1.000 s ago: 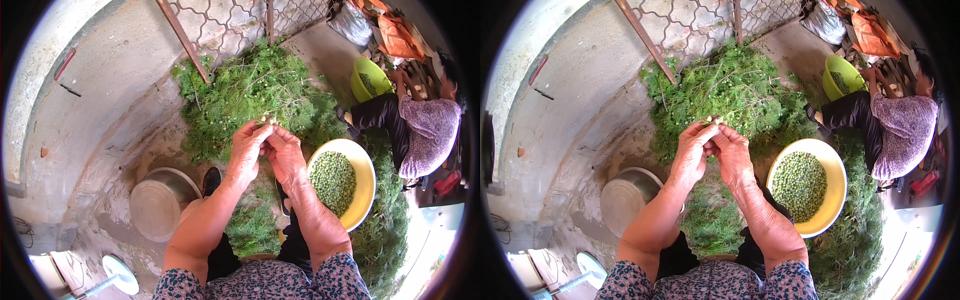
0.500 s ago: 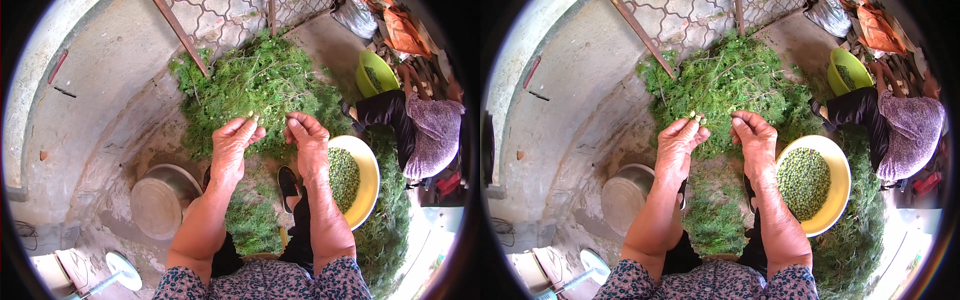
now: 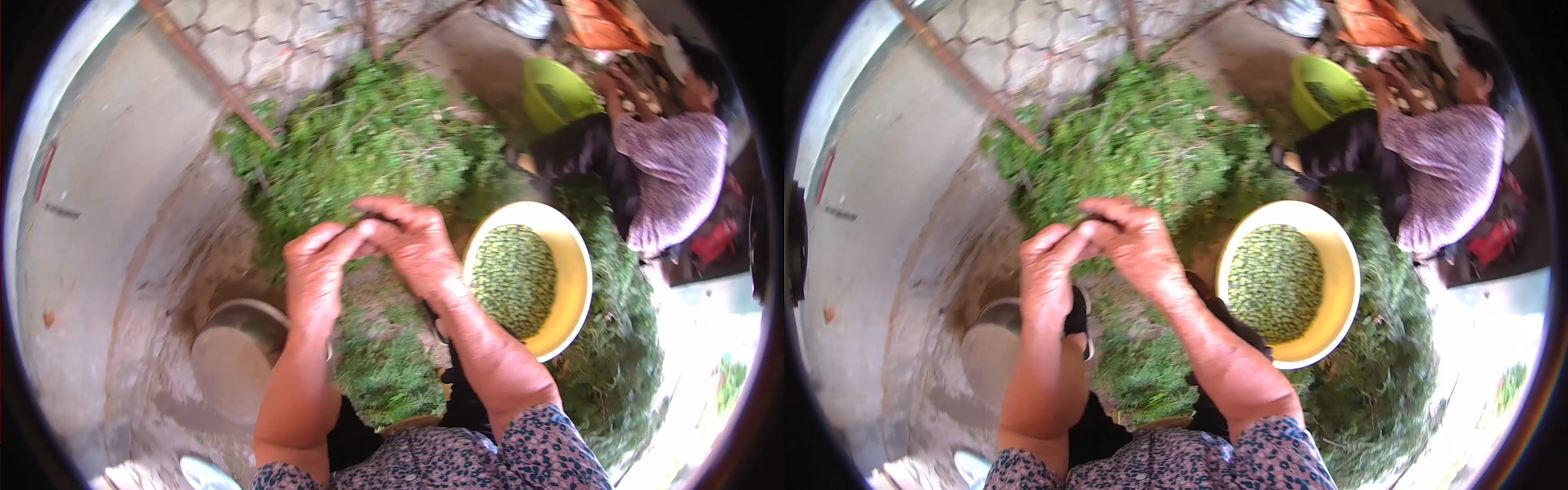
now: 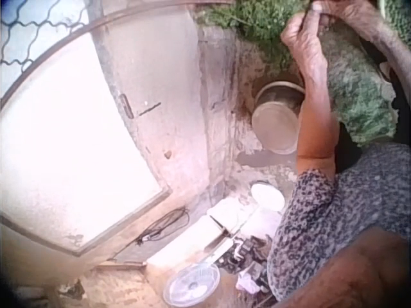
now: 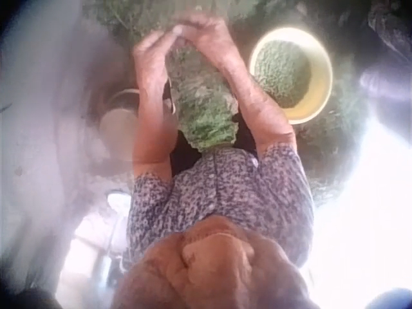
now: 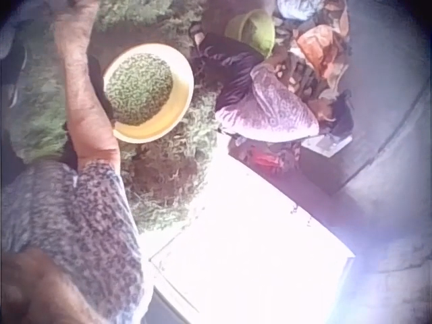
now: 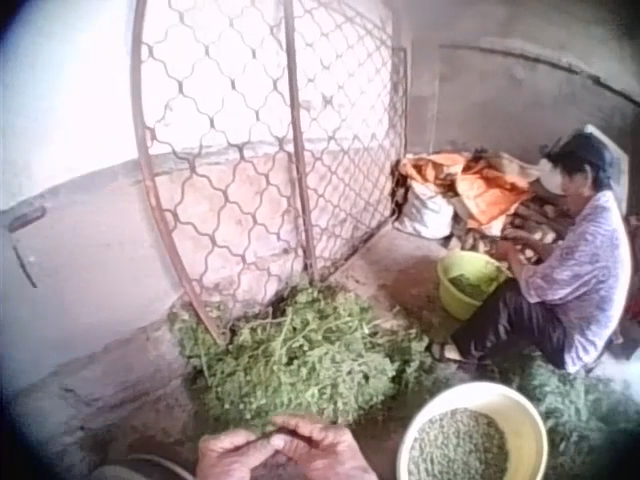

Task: The person picks up evergreen branches, plucks berries from them by hand, and drops the berries into a basin.

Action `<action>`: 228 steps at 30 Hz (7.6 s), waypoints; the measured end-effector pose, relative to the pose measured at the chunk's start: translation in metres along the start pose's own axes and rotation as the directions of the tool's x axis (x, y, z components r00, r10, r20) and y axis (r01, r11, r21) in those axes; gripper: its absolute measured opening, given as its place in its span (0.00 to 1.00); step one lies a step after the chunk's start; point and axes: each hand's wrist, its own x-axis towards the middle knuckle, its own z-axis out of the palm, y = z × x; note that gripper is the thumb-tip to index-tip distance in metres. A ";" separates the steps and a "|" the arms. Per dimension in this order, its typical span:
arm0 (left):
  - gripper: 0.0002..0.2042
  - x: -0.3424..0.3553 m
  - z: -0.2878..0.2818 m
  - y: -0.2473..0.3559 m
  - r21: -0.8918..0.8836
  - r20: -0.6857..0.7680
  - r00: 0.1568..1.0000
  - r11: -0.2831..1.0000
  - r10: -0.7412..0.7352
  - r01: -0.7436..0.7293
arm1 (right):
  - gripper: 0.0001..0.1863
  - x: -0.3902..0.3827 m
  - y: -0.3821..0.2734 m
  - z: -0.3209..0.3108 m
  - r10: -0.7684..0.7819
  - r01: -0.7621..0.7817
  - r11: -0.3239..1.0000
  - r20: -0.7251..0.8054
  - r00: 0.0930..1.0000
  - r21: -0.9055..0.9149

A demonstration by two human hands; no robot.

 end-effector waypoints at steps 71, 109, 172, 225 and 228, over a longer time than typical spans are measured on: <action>0.14 0.009 -0.042 -0.009 0.470 0.336 0.941 0.862 0.024 -0.190 | 0.12 -0.027 -0.021 -0.141 -0.525 -0.078 0.752 -0.666 0.529 -0.655; 0.18 -0.048 -0.149 0.002 0.995 0.101 0.982 0.015 -0.161 -0.100 | 0.27 -0.059 0.409 0.011 0.528 0.268 -0.109 0.173 0.831 -0.957; 0.14 -0.023 -0.041 0.016 0.871 0.464 0.786 0.048 -0.409 -0.490 | 0.09 0.132 0.150 -0.152 0.137 -0.072 -0.227 -0.105 0.985 -0.971; 0.03 -0.003 -0.035 0.001 -0.058 -0.143 0.983 0.991 0.113 -0.123 | 0.11 0.008 -0.002 0.039 0.054 -0.055 0.998 0.041 0.998 0.023; 0.07 -0.004 -0.031 0.002 0.277 -0.104 0.945 0.921 0.311 -0.273 | 0.12 0.011 0.012 0.040 -0.090 0.085 0.978 -0.019 0.996 -0.192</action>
